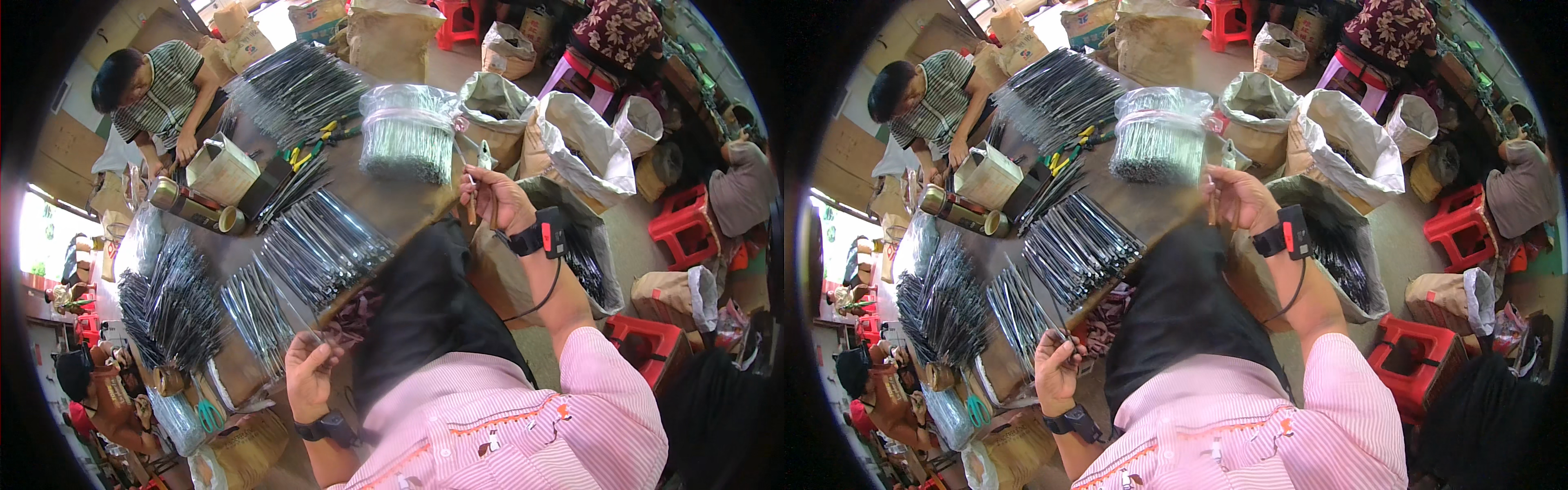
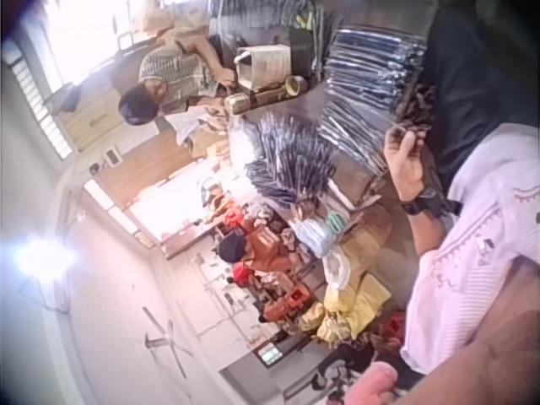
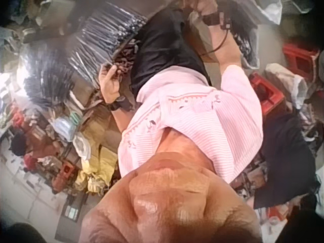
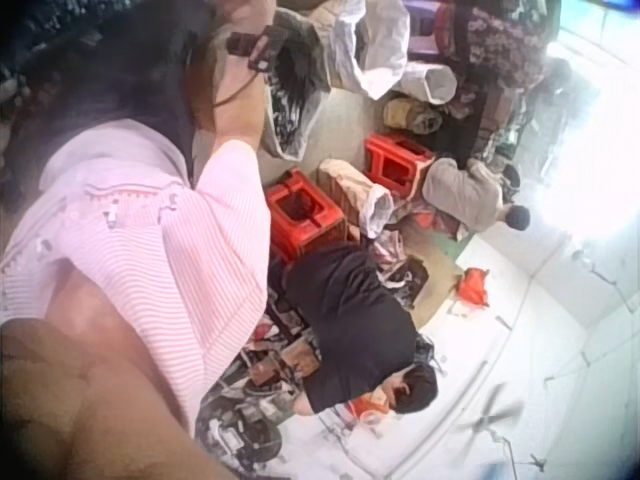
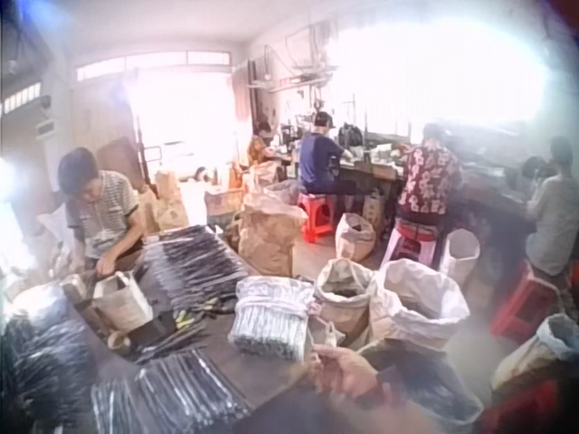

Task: The person repeatedly picks up thin metal rods from a table, bends each one with pliers, and places the bent pieces back on the table. The process is repeated continuously throughout the clip.

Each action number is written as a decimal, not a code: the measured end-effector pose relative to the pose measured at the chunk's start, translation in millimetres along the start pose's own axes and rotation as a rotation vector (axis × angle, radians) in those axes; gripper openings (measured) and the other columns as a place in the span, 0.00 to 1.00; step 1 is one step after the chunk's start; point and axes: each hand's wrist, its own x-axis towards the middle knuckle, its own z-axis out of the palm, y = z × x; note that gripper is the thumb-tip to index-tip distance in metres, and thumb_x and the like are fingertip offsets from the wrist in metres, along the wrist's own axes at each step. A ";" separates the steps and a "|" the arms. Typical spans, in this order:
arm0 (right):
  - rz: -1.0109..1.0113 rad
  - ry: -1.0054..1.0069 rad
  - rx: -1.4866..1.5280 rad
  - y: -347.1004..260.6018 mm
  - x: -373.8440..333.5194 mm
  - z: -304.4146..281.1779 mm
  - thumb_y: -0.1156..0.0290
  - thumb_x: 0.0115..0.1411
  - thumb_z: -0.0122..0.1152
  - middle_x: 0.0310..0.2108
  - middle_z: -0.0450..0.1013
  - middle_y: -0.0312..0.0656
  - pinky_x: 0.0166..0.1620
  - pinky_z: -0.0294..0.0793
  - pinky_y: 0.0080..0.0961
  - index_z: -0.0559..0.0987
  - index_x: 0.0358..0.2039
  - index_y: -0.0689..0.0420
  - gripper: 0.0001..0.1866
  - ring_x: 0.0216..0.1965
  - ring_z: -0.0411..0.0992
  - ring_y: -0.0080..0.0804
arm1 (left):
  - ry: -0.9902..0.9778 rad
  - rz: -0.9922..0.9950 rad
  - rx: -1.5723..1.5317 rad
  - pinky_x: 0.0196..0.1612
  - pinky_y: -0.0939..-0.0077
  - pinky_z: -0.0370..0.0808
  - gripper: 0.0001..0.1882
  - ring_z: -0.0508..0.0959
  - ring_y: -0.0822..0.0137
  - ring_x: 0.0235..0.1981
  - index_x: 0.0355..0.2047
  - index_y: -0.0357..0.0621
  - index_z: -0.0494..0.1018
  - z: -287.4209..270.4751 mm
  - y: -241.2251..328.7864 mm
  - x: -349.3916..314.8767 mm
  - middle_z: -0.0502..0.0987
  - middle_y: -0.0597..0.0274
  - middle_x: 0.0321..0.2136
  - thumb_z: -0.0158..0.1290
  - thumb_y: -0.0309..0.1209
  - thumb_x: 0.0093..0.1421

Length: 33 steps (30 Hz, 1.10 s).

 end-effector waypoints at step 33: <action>-0.283 -0.180 -0.725 163.9 -63.2 107.4 0.77 0.58 0.65 0.28 0.75 0.39 0.25 0.73 0.18 0.75 0.34 0.63 0.07 0.26 0.74 0.22 | -0.116 0.177 0.114 0.37 0.78 0.80 0.08 0.82 0.67 0.31 0.33 0.37 0.73 64.7 -14.3 14.0 0.80 0.57 0.30 0.58 0.16 0.54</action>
